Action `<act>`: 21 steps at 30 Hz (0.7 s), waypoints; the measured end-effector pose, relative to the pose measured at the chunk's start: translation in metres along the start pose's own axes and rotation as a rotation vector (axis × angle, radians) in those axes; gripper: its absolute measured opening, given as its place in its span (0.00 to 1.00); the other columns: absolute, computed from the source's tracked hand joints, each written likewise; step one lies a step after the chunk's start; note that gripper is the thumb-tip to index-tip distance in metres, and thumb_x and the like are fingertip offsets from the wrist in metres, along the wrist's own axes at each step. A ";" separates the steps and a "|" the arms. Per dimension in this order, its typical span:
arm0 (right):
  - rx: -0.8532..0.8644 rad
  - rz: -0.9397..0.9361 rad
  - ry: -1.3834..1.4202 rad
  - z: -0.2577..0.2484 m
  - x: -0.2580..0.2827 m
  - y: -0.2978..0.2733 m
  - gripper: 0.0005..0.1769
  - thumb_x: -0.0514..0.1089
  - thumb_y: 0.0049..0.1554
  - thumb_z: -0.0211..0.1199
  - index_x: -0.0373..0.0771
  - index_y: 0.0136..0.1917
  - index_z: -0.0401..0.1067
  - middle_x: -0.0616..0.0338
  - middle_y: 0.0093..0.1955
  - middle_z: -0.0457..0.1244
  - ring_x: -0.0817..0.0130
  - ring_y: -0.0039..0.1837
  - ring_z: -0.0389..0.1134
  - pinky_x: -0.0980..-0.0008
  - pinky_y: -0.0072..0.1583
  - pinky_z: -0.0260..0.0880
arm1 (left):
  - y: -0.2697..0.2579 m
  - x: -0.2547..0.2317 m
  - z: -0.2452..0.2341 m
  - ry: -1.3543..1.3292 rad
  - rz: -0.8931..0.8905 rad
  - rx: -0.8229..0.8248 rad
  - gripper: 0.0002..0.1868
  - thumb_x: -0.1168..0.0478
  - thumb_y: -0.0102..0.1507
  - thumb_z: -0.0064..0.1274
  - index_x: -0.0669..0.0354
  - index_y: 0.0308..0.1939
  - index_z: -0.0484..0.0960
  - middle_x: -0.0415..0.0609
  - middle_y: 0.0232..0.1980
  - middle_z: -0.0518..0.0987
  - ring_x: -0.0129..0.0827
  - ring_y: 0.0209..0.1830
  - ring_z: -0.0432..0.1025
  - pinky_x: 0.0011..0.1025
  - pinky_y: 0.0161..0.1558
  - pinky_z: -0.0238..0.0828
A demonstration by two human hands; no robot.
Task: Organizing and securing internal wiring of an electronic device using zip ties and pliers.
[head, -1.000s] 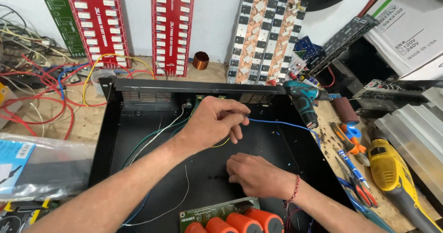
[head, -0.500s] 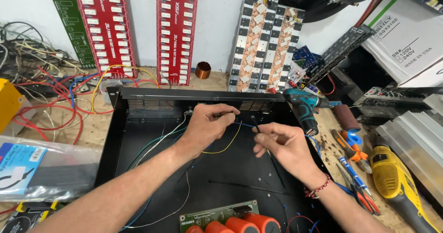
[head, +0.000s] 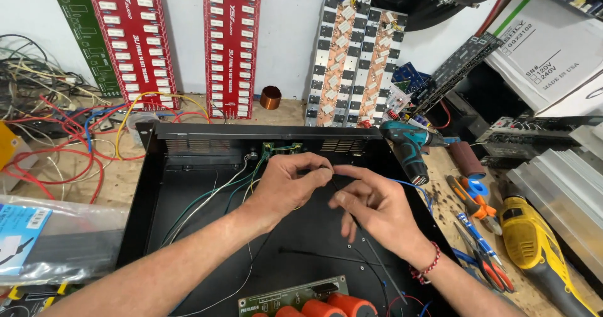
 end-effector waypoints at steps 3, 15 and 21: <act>0.054 -0.020 0.013 0.003 0.011 -0.006 0.19 0.34 0.61 0.56 0.30 0.65 0.70 0.40 0.42 0.72 0.56 0.25 0.72 0.64 0.26 0.80 | 0.005 0.000 -0.008 0.124 -0.064 -0.039 0.05 0.67 0.65 0.56 0.63 0.37 0.86 0.42 0.19 0.66 0.23 0.14 0.52 0.27 0.18 0.45; -0.028 -0.743 -0.944 0.050 0.090 -0.051 0.15 0.39 0.59 0.61 0.36 0.59 0.75 0.46 0.59 0.63 0.50 0.57 0.69 0.62 0.51 0.69 | 0.000 0.013 0.002 0.102 -0.132 0.093 0.14 0.61 0.70 0.52 0.69 0.53 0.84 0.52 0.40 0.79 0.28 0.23 0.60 0.35 0.27 0.56; -0.068 -0.614 -1.049 0.028 0.050 -0.043 0.27 0.36 0.63 0.51 0.37 0.75 0.61 0.47 0.71 0.64 0.63 0.53 0.75 0.67 0.61 0.81 | 0.014 -0.004 -0.011 0.159 0.032 0.119 0.21 0.65 0.73 0.41 0.69 0.70 0.70 0.50 0.32 0.67 0.40 0.31 0.57 0.56 0.40 0.58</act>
Point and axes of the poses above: each hand's wrist, its own y-axis towards the middle knuckle, its own z-axis out of the palm, x = y × z, the point moved 10 cm from there along y, towards the middle knuckle
